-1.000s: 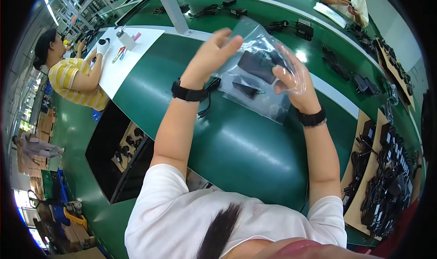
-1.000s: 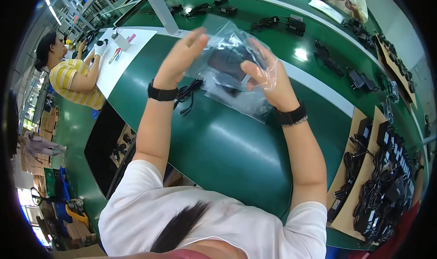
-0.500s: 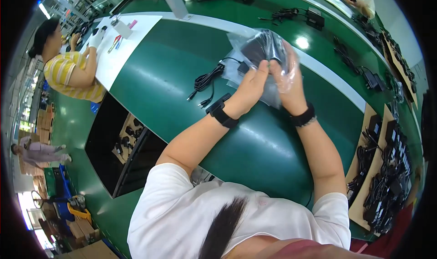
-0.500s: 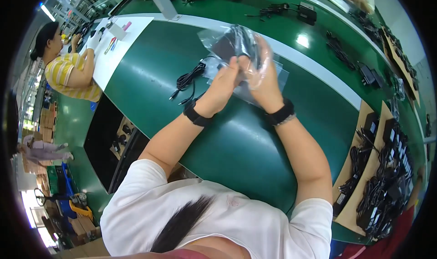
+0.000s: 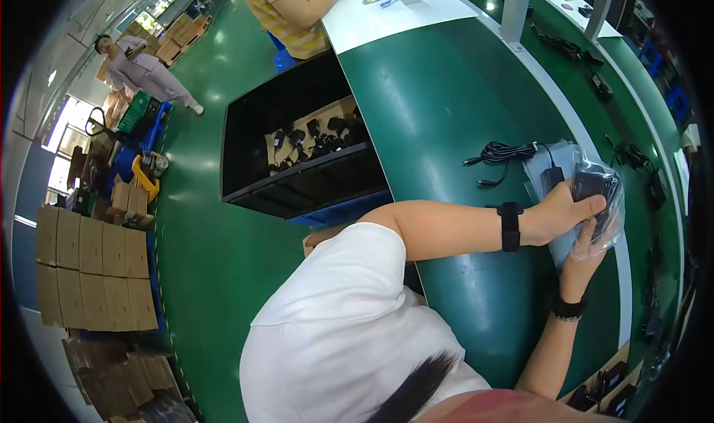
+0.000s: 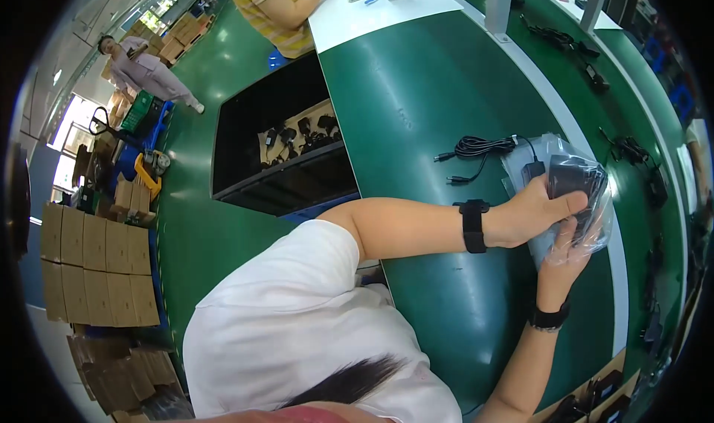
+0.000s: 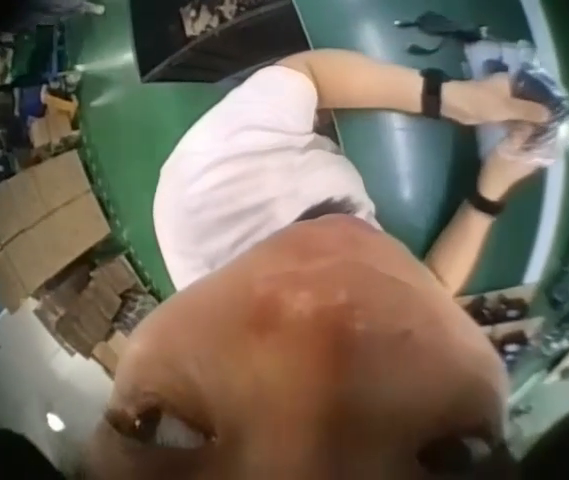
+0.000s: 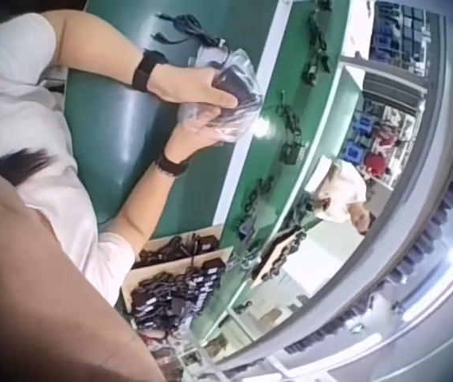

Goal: The person packages power adapters by hand, picking up an adapter and its cord, placing them into a plastic bag, and setting the bagged item aside. They repeat this process by wrapping the cord of another adapter and placing it into a new bag.

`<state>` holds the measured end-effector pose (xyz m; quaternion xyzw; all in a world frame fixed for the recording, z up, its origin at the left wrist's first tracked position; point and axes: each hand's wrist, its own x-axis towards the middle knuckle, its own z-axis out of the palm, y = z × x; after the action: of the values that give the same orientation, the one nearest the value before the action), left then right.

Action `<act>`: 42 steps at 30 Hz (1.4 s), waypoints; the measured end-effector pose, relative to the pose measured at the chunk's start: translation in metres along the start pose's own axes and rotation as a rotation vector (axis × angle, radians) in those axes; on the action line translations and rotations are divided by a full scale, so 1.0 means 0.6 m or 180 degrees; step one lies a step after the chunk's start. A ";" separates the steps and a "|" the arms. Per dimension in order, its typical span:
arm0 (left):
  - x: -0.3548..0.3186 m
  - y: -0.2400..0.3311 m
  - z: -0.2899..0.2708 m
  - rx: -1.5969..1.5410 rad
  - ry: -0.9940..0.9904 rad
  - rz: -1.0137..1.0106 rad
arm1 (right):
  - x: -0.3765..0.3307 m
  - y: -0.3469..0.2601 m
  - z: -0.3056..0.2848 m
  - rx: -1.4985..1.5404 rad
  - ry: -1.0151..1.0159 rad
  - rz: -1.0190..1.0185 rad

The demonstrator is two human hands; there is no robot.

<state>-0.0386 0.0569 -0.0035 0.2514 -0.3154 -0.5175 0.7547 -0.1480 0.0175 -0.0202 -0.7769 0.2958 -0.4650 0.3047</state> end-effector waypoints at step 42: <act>0.021 -0.018 -0.036 -0.1169 0.0037 -0.1457 | 0.028 0.006 -0.079 0.0730 -0.0346 0.0620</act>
<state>-0.0261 0.0425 -0.0227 0.1783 -0.1472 -0.7213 0.6529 -0.1848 -0.0066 0.0039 -0.7286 0.2977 -0.4212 0.4506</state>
